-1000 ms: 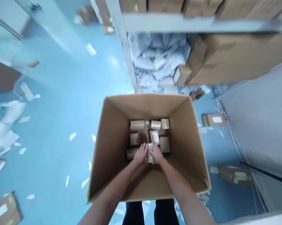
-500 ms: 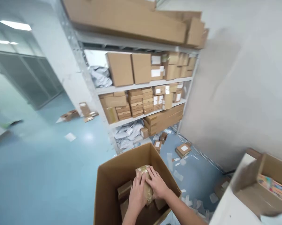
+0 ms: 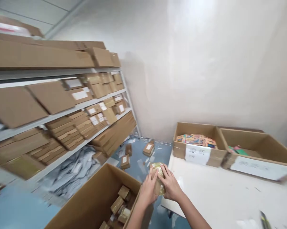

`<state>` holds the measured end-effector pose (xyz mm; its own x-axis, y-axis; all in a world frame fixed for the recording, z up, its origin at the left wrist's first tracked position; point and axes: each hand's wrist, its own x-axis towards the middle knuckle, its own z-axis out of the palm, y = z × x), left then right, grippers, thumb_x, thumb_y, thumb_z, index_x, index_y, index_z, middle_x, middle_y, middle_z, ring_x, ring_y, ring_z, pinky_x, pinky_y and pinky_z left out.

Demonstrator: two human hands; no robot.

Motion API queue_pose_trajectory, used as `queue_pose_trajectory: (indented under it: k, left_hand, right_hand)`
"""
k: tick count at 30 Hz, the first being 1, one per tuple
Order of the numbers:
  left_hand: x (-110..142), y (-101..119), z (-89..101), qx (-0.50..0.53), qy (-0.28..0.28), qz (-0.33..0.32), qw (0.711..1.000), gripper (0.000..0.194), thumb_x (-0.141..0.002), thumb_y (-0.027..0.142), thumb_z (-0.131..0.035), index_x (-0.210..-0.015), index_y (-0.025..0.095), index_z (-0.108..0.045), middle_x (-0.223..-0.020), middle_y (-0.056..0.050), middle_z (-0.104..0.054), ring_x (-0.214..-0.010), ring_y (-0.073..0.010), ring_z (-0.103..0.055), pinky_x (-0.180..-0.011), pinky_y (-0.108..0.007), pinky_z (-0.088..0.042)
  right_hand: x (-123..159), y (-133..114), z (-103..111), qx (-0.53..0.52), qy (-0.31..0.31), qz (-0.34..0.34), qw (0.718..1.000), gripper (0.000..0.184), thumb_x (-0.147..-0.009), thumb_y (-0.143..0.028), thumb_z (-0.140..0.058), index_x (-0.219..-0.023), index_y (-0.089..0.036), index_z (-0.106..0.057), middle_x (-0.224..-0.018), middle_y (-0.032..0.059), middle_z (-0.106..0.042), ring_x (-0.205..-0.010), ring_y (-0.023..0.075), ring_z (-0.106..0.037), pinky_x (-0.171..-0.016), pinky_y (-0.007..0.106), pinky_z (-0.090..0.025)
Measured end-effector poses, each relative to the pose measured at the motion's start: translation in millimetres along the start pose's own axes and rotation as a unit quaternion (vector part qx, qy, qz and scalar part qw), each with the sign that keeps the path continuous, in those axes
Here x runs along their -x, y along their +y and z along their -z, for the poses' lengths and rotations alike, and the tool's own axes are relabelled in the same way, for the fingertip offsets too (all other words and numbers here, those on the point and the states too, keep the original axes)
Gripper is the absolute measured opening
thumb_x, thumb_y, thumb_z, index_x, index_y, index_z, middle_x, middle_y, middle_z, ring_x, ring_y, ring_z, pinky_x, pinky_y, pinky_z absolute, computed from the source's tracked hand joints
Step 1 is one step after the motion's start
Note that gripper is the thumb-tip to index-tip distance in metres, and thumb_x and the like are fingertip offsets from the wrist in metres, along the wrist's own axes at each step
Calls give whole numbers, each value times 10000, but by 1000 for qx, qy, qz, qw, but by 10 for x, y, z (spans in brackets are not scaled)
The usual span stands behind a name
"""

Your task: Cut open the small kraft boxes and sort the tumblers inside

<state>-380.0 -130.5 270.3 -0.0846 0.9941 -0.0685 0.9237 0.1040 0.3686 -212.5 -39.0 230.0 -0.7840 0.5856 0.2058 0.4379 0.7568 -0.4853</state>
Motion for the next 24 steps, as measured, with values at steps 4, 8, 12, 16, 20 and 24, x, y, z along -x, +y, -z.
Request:
queue_pose_trajectory:
  k: [4, 8, 12, 16, 20, 24]
  left_hand:
    - [-660, 992, -703, 11, -84, -76, 994, 1264, -570, 141, -734, -1657, 368, -129, -1752, -39, 88, -1504, -396, -365, -1150, -473, -434]
    - [-1186, 1762, -1467, 30, -188, -126, 974, 1383, -478, 212, -810, -1667, 278, -106, -1748, -125, 67, -1516, -435, -336, -1167, -488, -416]
    - [-1512, 2093, -2026, 109, -276, -130, 946, 1483, -448, 312, -860, -1671, 279, -22, -1751, -120, 42, -1574, -372, -232, -1204, -431, -381]
    - [-1748, 2158, -2189, 130, -286, -106, 943, 1396, -502, 246, -775, -1671, 260, -10, -1747, -107, 89, -1529, -348, -353, -1165, -373, -423]
    - [-1922, 2136, -2172, 130, -302, -105, 939, 1332, -514, 179, -738, -1672, 234, -83, -1750, -96, 75, -1531, -302, -362, -1152, -304, -425]
    - [-1961, 2022, -2226, 192, -304, -126, 925, 1294, -542, 176, -754, -1670, 238, -124, -1755, -79, 34, -1560, -304, -297, -1189, -330, -396]
  right_hand:
    - [871, 1026, 296, 34, 29, -84, 995, 1208, -527, -217, -741, -1640, -290, -280, -1748, 103, 39, -1581, 469, 15, -1215, 638, -219]
    - [1609, 1841, 384, 34, -10, -205, 978, 1298, -445, -243, -856, -1625, -282, -317, -1740, 164, -24, -1574, 489, 31, -1213, 658, -191]
    - [1968, 2347, 309, -9, -57, -312, 948, 1460, -334, -321, -968, -1630, -332, -295, -1741, 166, -34, -1568, 500, 46, -1188, 652, -264]
    - [1956, 2640, 348, -64, -83, -335, 936, 1561, -318, -396, -1001, -1654, -362, -194, -1745, 146, -3, -1578, 452, 89, -1180, 605, -320]
    - [1876, 2768, 443, -91, -101, -337, 932, 1579, -319, -412, -1015, -1655, -366, -177, -1743, 139, 56, -1574, 450, 118, -1181, 601, -319]
    - [1905, 2764, 493, -95, -105, -341, 929, 1583, -317, -449, -1015, -1655, -370, -174, -1743, 125, 74, -1576, 442, 122, -1184, 615, -309]
